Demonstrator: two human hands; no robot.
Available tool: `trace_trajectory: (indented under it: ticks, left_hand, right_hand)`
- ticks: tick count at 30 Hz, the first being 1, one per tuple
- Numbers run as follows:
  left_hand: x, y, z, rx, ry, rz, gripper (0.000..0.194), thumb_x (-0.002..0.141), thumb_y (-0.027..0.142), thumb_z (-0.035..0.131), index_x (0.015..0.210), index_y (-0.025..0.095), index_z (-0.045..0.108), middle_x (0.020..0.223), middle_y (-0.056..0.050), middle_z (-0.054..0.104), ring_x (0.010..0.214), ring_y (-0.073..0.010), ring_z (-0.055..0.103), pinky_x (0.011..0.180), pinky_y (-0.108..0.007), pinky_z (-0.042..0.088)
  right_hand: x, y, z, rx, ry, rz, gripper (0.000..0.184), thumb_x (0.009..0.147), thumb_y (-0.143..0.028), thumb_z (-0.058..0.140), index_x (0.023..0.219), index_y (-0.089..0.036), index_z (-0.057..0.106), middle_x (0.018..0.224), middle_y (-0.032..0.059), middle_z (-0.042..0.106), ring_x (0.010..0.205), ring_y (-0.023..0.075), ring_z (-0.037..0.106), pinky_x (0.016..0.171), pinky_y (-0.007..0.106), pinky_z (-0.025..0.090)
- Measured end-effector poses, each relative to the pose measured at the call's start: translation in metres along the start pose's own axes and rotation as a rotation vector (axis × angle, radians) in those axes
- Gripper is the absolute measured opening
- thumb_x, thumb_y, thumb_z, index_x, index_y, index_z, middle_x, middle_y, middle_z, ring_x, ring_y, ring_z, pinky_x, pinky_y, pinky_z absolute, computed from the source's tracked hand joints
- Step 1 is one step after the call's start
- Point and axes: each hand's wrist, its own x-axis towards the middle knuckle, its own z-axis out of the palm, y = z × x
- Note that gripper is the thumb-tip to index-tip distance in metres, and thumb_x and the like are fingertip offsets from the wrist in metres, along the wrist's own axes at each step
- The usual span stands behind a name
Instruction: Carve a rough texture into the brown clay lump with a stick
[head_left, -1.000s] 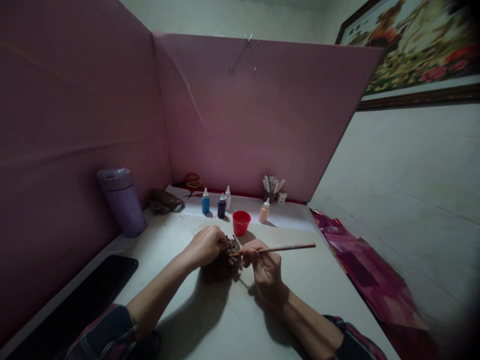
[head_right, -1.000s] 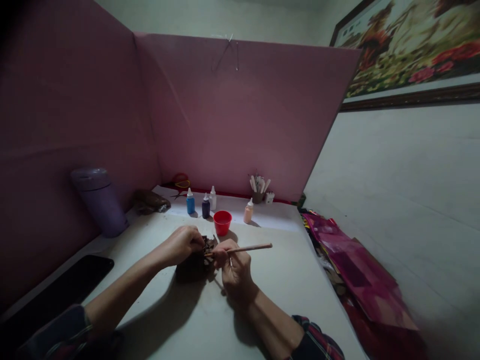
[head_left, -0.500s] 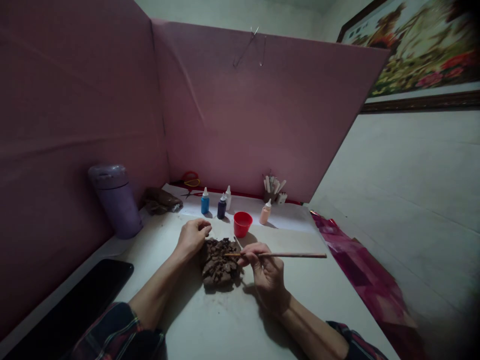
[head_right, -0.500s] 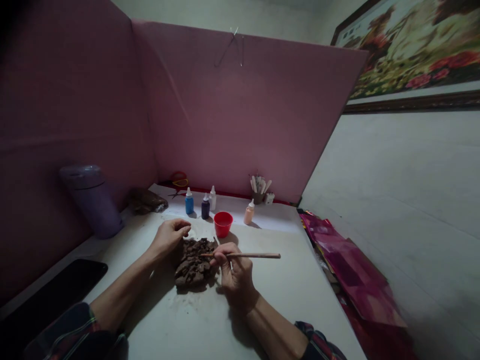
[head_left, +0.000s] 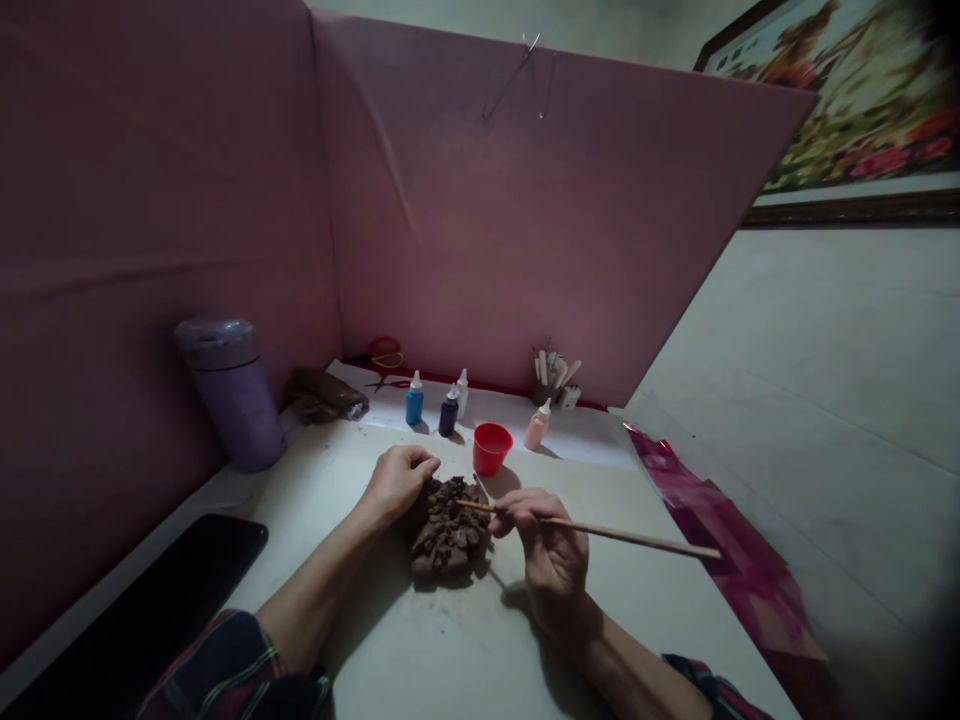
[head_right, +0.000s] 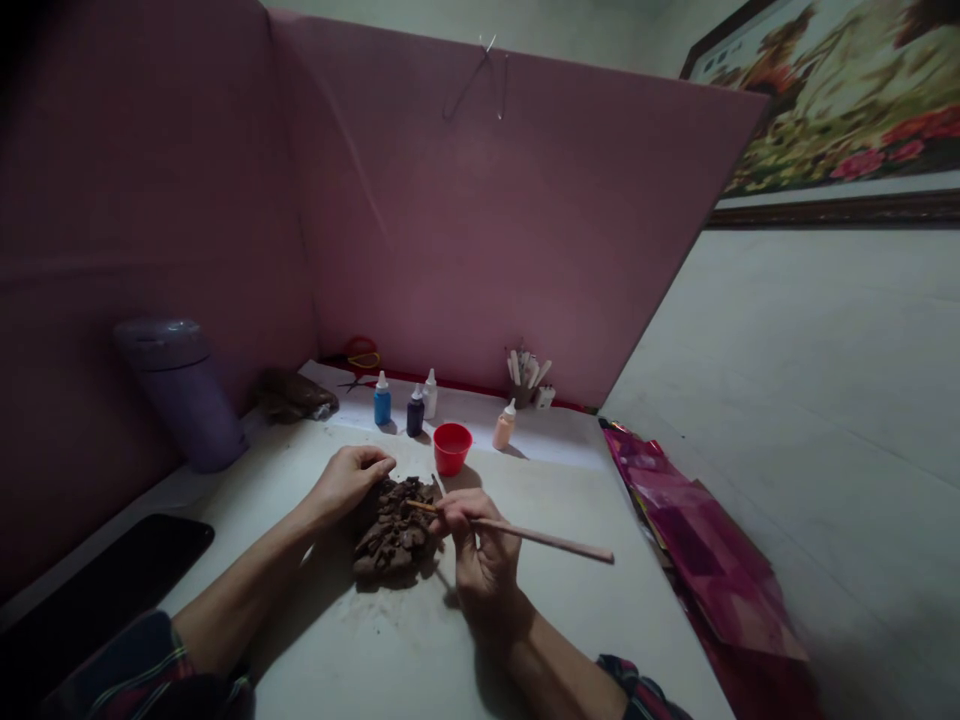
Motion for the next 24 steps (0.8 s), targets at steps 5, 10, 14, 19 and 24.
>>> trace_trajectory:
  ticks: [5, 10, 14, 19, 24]
  left_hand:
    - [-0.002, 0.003, 0.0, 0.015, -0.008, 0.005, 0.031, 0.074, 0.042, 0.053, 0.061, 0.016, 0.064, 0.061, -0.002, 0.061, 0.062, -0.0161, 0.052, 0.057, -0.025, 0.033]
    - [-0.002, 0.005, 0.0, 0.018, -0.015, -0.004, 0.03, 0.074, 0.041, 0.052, 0.062, 0.016, 0.064, 0.061, -0.002, 0.06, 0.062, -0.0157, 0.05, 0.058, -0.025, 0.033]
    - [-0.002, 0.004, 0.001, 0.029, -0.027, -0.01, 0.031, 0.074, 0.042, 0.051, 0.061, 0.016, 0.061, 0.06, -0.001, 0.057, 0.061, -0.0149, 0.047, 0.057, -0.025, 0.031]
    - [-0.001, 0.001, 0.001, 0.047, -0.04, -0.003, 0.033, 0.074, 0.043, 0.05, 0.06, 0.015, 0.061, 0.058, -0.001, 0.052, 0.061, -0.0148, 0.045, 0.056, -0.025, 0.03]
    - [-0.002, 0.001, 0.001, 0.036, -0.103, -0.031, 0.04, 0.076, 0.049, 0.047, 0.061, 0.015, 0.06, 0.054, 0.001, 0.045, 0.058, -0.0138, 0.04, 0.053, -0.025, 0.027]
  right_hand:
    - [-0.002, 0.002, 0.002, -0.073, -0.141, -0.017, 0.016, 0.096, -0.016, 0.046, 0.091, -0.021, 0.06, 0.082, 0.0052, 0.063, 0.082, 0.0184, 0.063, 0.065, 0.031, 0.053]
    - [0.0, 0.004, 0.002, -0.102, -0.16, 0.017, 0.017, 0.096, -0.016, 0.045, 0.086, -0.02, 0.059, 0.083, 0.0044, 0.06, 0.074, 0.015, 0.059, 0.061, 0.027, 0.049]
    - [0.002, 0.001, 0.004, -0.129, -0.146, 0.112, 0.018, 0.096, -0.019, 0.044, 0.084, -0.019, 0.058, 0.08, 0.003, 0.058, 0.061, 0.0114, 0.052, 0.055, 0.024, 0.045]
    - [0.004, 0.0, 0.009, -0.206, -0.199, 0.149, 0.019, 0.095, -0.021, 0.046, 0.082, -0.018, 0.058, 0.073, 0.0009, 0.057, 0.058, 0.0111, 0.051, 0.055, 0.024, 0.043]
    - [0.003, 0.001, 0.009, -0.163, -0.189, 0.091, 0.017, 0.095, -0.019, 0.047, 0.083, -0.019, 0.059, 0.072, 0.0013, 0.057, 0.061, 0.0122, 0.055, 0.055, 0.024, 0.045]
